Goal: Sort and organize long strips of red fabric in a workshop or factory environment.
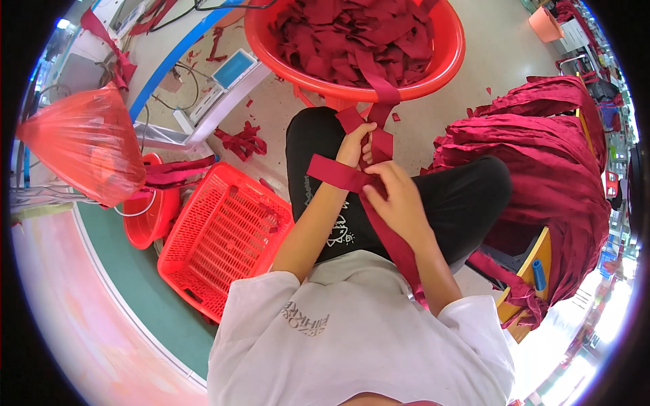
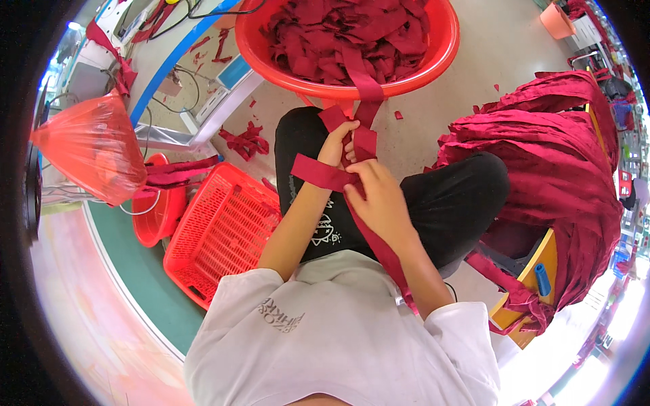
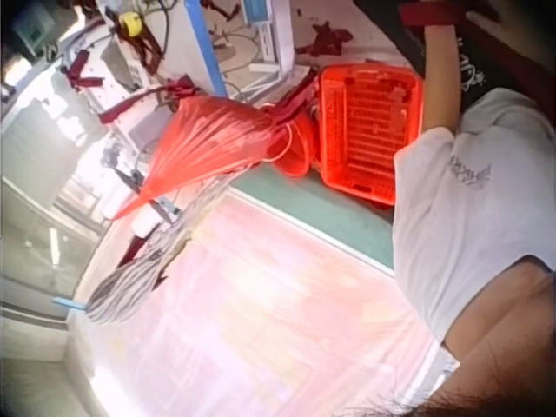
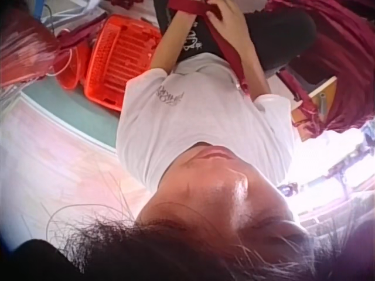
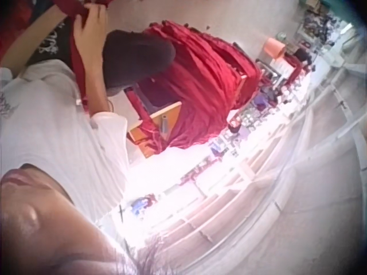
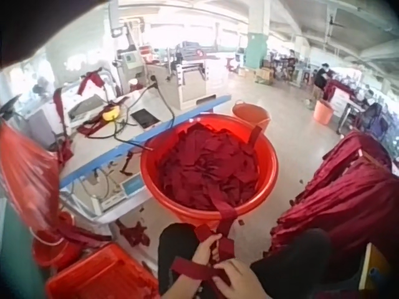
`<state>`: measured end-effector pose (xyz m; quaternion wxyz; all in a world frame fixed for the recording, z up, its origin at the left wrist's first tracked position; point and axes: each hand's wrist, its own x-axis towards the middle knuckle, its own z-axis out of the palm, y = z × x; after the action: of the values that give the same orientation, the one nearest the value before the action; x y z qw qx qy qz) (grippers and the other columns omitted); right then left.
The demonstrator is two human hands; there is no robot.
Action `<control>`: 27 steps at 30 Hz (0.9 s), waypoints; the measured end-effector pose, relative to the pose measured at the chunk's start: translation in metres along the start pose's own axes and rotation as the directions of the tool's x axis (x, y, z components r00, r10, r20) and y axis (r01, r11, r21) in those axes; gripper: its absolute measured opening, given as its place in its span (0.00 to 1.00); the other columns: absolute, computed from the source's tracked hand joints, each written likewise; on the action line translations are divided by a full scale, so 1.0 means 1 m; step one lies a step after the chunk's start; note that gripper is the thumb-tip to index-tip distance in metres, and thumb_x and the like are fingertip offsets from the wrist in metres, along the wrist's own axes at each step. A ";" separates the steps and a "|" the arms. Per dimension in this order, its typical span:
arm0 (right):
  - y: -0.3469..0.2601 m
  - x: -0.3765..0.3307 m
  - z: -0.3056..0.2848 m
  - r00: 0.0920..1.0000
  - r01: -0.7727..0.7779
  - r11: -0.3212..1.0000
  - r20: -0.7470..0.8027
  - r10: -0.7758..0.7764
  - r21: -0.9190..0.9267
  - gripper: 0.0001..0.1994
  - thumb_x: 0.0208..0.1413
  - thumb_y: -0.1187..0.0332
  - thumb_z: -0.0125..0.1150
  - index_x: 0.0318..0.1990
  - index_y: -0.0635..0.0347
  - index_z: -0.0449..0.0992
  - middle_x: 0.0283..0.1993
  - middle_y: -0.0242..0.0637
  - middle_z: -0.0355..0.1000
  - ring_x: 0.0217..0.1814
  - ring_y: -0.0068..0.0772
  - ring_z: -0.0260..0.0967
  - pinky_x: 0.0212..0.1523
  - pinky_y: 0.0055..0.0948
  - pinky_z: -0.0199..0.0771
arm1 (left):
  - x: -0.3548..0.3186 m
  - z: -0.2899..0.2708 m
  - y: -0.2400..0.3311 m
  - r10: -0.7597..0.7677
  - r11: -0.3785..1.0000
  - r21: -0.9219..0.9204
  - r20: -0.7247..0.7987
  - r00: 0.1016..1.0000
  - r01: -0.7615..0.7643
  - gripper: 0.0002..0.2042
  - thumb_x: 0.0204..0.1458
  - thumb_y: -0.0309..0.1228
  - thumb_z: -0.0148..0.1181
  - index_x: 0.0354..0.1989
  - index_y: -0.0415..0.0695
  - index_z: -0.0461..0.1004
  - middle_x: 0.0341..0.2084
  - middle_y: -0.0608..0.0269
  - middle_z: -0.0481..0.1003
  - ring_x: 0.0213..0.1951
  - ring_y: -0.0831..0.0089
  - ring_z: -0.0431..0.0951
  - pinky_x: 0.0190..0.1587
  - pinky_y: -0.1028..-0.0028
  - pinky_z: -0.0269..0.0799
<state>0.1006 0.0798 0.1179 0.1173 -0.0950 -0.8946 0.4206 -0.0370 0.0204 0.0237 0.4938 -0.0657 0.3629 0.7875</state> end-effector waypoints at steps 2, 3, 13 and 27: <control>-0.002 0.000 0.017 0.999 0.030 1.000 0.024 -0.029 -0.007 0.13 0.49 0.72 0.63 0.42 0.62 0.70 0.41 0.45 0.69 0.46 0.51 0.68 0.48 0.42 0.68 | 0.003 -0.004 -0.003 -0.006 1.000 0.025 -0.032 0.999 0.006 0.16 0.54 0.41 0.58 0.18 0.49 0.63 0.09 0.74 0.58 0.12 0.79 0.56 0.17 0.78 0.53; -0.001 -0.001 0.025 1.000 -0.002 1.000 -0.028 0.003 0.013 0.14 0.48 0.72 0.64 0.42 0.62 0.70 0.41 0.45 0.69 0.47 0.51 0.67 0.48 0.41 0.67 | 0.002 -0.001 -0.003 0.026 0.997 0.079 -0.066 0.997 -0.021 0.17 0.54 0.41 0.58 0.18 0.49 0.64 0.09 0.74 0.58 0.12 0.80 0.56 0.17 0.77 0.53; 0.020 -0.006 0.016 0.970 -0.244 0.899 0.107 0.220 0.363 0.07 0.54 0.71 0.64 0.32 0.63 0.71 0.29 0.32 0.70 0.33 0.26 0.67 0.35 0.26 0.66 | 0.000 0.010 -0.014 0.365 0.855 0.381 0.038 0.930 -0.351 0.16 0.53 0.36 0.62 0.18 0.49 0.63 0.09 0.76 0.58 0.11 0.84 0.54 0.15 0.77 0.48; -0.008 0.041 -0.044 0.982 -0.115 0.649 -0.014 0.190 0.752 0.16 0.62 0.78 0.51 0.57 0.67 0.69 0.45 0.36 0.75 0.45 0.20 0.70 0.48 0.21 0.69 | -0.018 0.022 -0.009 0.044 0.924 0.376 0.095 0.995 -0.077 0.22 0.65 0.48 0.41 0.21 0.49 0.64 0.12 0.75 0.60 0.16 0.83 0.57 0.20 0.79 0.50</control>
<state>0.0736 0.1178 0.1563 0.1508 -0.1322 -0.6251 0.7543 -0.0149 0.0238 0.0438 0.4874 0.0754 0.4888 0.7196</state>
